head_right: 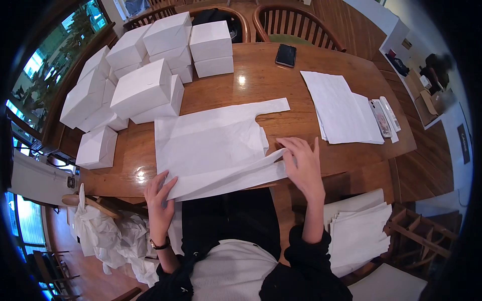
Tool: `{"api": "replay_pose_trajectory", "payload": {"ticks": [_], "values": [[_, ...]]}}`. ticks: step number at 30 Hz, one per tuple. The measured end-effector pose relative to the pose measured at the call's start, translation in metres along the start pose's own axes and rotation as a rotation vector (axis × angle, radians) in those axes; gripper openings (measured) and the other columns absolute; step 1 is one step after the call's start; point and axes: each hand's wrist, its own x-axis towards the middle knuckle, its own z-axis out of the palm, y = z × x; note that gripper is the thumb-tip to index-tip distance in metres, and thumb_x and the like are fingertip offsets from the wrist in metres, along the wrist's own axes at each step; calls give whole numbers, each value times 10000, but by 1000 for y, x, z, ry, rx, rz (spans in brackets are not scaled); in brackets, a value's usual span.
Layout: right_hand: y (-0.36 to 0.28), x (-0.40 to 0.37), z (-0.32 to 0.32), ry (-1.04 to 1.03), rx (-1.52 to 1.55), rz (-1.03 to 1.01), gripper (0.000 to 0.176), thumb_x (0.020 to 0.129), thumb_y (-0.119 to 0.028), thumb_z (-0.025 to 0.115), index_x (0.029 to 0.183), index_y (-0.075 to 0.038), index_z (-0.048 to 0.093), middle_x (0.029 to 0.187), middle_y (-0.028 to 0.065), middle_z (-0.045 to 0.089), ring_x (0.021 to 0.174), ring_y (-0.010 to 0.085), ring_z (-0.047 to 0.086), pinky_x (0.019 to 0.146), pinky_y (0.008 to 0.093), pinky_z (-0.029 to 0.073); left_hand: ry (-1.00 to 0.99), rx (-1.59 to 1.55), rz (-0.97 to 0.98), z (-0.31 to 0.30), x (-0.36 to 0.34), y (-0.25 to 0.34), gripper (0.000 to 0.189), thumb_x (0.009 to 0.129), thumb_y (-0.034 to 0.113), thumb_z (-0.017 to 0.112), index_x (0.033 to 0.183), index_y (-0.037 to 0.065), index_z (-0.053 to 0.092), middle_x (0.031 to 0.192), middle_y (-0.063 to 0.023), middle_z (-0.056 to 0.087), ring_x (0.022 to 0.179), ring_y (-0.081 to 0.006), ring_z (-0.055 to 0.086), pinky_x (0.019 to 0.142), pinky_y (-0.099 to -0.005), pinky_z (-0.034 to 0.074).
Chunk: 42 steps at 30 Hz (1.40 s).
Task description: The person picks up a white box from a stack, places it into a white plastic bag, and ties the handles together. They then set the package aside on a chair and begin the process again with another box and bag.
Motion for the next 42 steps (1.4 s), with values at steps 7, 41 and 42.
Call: {"api": "replay_pose_trajectory", "payload": {"ticks": [7, 41, 42], "values": [[-21, 29, -15, 65, 3, 50, 338, 1002, -298, 496, 1092, -47, 703, 1039, 88, 715, 1012, 242, 653, 1146, 470, 189, -2, 17, -24, -2, -7, -1, 591, 679, -48, 587, 1225, 159, 679, 1379, -102, 526, 1299, -312, 464, 1148, -506, 251], [16, 82, 28, -203, 874, 360, 446, 1019, -402, 468, 930, 0, 640, 843, -11, 588, 848, 87, 510, 815, 267, 394, -29, 33, -38, 1, -3, 3, 591, 683, -15, 661, 1230, 207, 691, 1400, -92, 514, 1319, -288, 448, 1157, -486, 207], [20, 80, 32, -143, 984, 403, 460, 1019, -406, 451, 983, 9, 645, 900, 5, 614, 905, 103, 533, 870, 276, 397, -28, 34, -36, 1, -3, 3, 592, 683, -15, 661, 1231, 207, 690, 1400, -91, 513, 1319, -287, 447, 1157, -484, 207]]}}
